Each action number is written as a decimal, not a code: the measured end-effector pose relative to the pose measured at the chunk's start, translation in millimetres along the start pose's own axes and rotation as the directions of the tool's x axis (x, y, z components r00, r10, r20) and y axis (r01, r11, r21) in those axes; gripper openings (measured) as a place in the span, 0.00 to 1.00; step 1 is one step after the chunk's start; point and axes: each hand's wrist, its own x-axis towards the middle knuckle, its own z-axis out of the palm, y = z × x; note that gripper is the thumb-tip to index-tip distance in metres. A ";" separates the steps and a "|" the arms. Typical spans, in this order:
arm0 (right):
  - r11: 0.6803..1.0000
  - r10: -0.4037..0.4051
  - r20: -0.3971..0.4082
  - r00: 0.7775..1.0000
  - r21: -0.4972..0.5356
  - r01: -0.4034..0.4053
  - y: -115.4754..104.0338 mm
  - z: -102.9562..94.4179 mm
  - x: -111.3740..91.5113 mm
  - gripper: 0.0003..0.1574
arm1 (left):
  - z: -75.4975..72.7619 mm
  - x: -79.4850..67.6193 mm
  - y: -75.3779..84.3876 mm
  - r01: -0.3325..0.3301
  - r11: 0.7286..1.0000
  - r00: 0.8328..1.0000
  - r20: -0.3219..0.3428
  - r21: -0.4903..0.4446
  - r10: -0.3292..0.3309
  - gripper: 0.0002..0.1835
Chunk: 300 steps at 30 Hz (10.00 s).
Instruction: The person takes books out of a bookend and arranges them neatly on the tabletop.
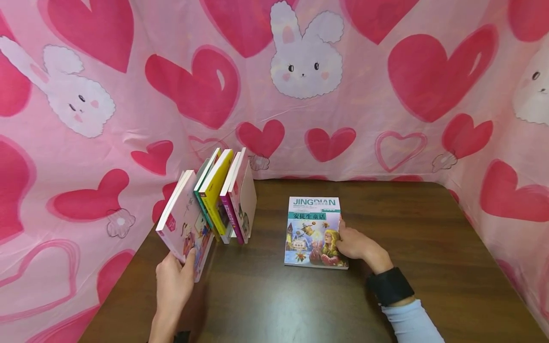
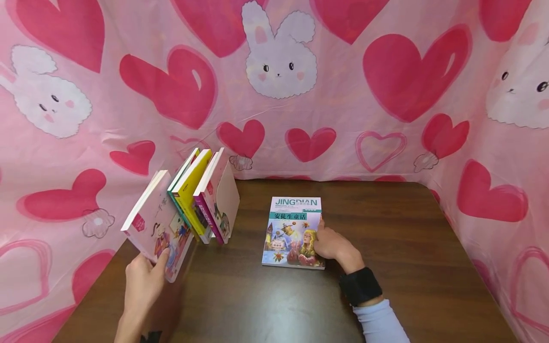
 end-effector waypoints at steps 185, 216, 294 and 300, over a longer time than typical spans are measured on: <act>0.968 -0.231 -0.388 0.892 -0.003 0.249 -21.3 6.9 5.6 0.36 | 51.4 -24.5 40.3 -0.056 0.957 0.968 0.220 -0.284 0.122 0.19; 0.874 -0.423 -0.357 0.833 0.081 0.479 -79.5 34.2 30.0 0.42 | 61.0 -11.9 49.8 -0.007 0.942 0.941 0.316 -0.335 0.120 0.24; 0.862 -0.401 -0.500 0.767 0.078 0.502 -59.3 39.3 16.5 0.53 | 82.8 8.8 71.8 -0.333 0.940 0.874 0.352 -0.072 0.336 0.33; 0.868 -0.397 -0.494 0.774 0.072 0.491 -54.4 38.2 14.5 0.53 | 85.0 7.8 73.1 -0.324 0.942 0.871 0.361 -0.084 0.332 0.35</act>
